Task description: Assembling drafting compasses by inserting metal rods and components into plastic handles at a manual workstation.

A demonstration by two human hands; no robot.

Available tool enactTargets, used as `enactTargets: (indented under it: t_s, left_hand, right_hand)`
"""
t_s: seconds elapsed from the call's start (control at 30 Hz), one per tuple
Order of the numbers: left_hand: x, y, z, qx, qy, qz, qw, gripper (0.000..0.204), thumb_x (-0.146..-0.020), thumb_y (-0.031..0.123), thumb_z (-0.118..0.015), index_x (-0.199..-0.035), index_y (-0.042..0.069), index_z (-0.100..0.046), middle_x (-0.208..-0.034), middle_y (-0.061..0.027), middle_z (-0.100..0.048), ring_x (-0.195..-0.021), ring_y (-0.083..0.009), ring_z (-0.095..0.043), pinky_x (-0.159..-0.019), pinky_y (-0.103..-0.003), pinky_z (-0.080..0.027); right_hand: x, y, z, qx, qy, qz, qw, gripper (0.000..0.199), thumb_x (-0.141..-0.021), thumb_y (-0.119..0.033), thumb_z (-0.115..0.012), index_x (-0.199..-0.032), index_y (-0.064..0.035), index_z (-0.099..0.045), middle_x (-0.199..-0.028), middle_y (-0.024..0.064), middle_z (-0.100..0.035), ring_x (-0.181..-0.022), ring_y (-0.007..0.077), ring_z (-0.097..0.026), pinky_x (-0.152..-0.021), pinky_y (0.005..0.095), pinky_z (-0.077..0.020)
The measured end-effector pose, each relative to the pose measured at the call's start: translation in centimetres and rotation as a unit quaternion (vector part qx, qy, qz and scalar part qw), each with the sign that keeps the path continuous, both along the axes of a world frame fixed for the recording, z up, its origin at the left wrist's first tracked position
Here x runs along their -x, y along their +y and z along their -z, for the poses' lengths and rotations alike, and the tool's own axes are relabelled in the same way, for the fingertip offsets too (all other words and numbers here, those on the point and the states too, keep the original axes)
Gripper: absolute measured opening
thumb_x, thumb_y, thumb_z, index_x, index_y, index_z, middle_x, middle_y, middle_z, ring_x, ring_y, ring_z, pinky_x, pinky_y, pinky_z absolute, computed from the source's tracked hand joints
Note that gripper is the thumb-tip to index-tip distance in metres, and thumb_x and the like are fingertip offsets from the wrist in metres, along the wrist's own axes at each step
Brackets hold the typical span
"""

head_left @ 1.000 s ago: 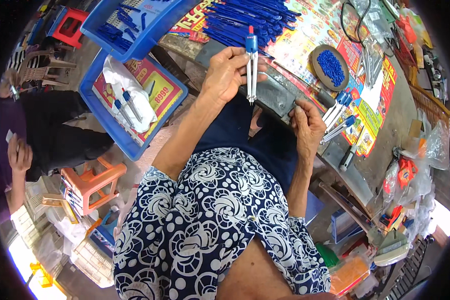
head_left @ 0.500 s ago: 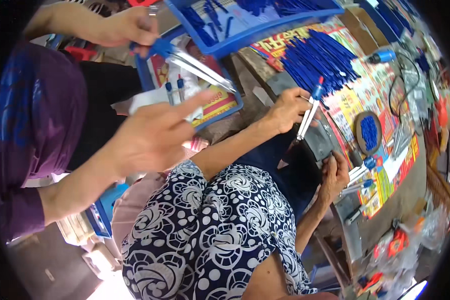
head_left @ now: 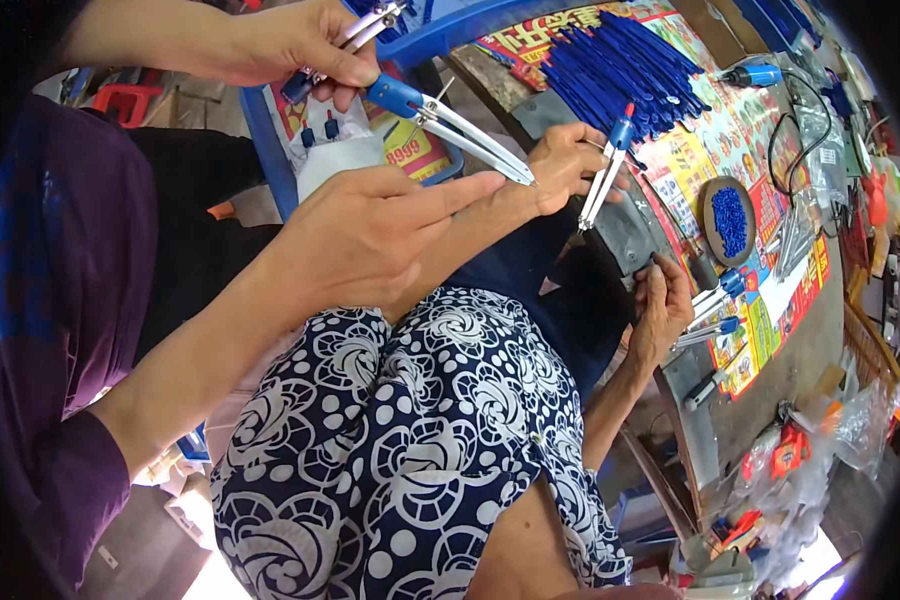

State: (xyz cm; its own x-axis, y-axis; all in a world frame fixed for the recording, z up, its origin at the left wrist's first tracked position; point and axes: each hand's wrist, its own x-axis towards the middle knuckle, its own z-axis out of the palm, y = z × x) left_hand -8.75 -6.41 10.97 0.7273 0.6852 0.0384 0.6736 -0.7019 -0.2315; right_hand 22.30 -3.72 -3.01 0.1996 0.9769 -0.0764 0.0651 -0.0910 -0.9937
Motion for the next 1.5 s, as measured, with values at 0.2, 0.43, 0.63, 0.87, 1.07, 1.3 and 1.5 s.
enactTargets:
  t_s: [0.2,0.43,0.63,0.87,1.07,1.3,1.5]
  left_hand:
    - [-2.2,1.1,1.3,-0.118,0.131,0.078,0.981,0.042,-0.072,0.012,-0.048,-0.114,0.005,-0.051,-0.114,-0.0009,-0.052,-0.081,-0.0045,-0.050,-0.059,-0.019,-0.040]
    - [-2.8,0.8,2.1,-0.283,0.365,0.124,0.878,0.052,-0.079,0.013,-0.042,-0.130,0.008,-0.033,-0.091,-0.0024,-0.058,-0.051,-0.0090,-0.047,-0.044,-0.022,-0.036]
    - [-2.7,2.3,3.4,-0.359,0.405,0.235,0.807,0.046,-0.081,0.011,-0.041,-0.127,0.007,-0.038,-0.105,0.0000,-0.057,-0.062,-0.0062,-0.051,-0.050,-0.018,-0.039]
    - [-2.9,1.3,1.8,-0.123,0.204,0.096,0.966,0.042,-0.081,0.011,-0.043,-0.122,0.003,-0.043,-0.119,-0.0004,-0.051,-0.070,-0.0009,-0.050,-0.057,-0.014,-0.039]
    - [-3.3,1.4,1.8,0.053,-0.120,0.042,0.991,0.024,-0.061,0.012,-0.055,-0.082,0.002,-0.055,-0.116,-0.0049,-0.050,-0.067,-0.0132,-0.049,-0.062,-0.025,-0.042]
    - [-2.3,2.1,0.9,0.081,-0.118,0.031,0.989,0.012,-0.060,0.012,-0.054,-0.067,0.004,-0.049,-0.119,-0.0082,-0.049,-0.064,-0.0164,-0.051,-0.060,-0.028,-0.043]
    - [-1.6,1.1,0.1,0.089,-0.160,-0.033,0.982,0.015,-0.060,0.014,-0.058,-0.070,0.003,-0.055,-0.109,-0.0132,-0.054,-0.062,-0.0179,-0.052,-0.059,-0.029,-0.045]
  right_hand:
    - [-0.8,-0.4,0.3,-0.012,-0.025,0.016,0.999,0.018,-0.085,-0.011,-0.054,-0.099,-0.0001,-0.057,-0.071,0.0020,-0.057,-0.051,0.0022,-0.042,-0.042,0.0131,-0.0295]
    - [-0.7,-0.4,0.0,-0.017,-0.011,0.011,1.000,0.018,-0.085,-0.010,-0.053,-0.099,0.0011,-0.057,-0.072,0.0027,-0.057,-0.052,0.0024,-0.042,-0.043,0.0135,-0.0299]
    - [-1.0,-0.4,0.5,-0.018,-0.038,0.017,0.999,0.019,-0.085,-0.010,-0.054,-0.099,0.0013,-0.056,-0.071,0.0024,-0.056,-0.051,0.0024,-0.042,-0.043,0.0137,-0.0293]
    - [-0.7,-0.4,0.3,-0.022,-0.009,0.009,1.000,0.019,-0.084,-0.010,-0.054,-0.100,0.0016,-0.056,-0.071,0.0020,-0.056,-0.051,0.0020,-0.041,-0.042,0.0135,-0.0287]
    - [-0.8,-0.7,0.2,-0.012,-0.018,0.024,0.999,0.018,-0.084,-0.009,-0.054,-0.099,0.0015,-0.056,-0.071,0.0022,-0.056,-0.051,0.0021,-0.041,-0.042,0.0134,-0.0289]
    - [-0.8,-0.6,0.1,-0.013,-0.029,0.023,0.999,0.018,-0.085,-0.010,-0.054,-0.100,0.0006,-0.056,-0.071,0.0018,-0.056,-0.051,0.0022,-0.042,-0.041,0.0135,-0.0292]
    - [-0.8,-0.4,0.2,-0.015,-0.016,0.004,1.000,0.020,-0.085,-0.011,-0.054,-0.101,0.0005,-0.056,-0.072,0.0023,-0.056,-0.051,0.0025,-0.043,-0.041,0.0136,-0.0295]
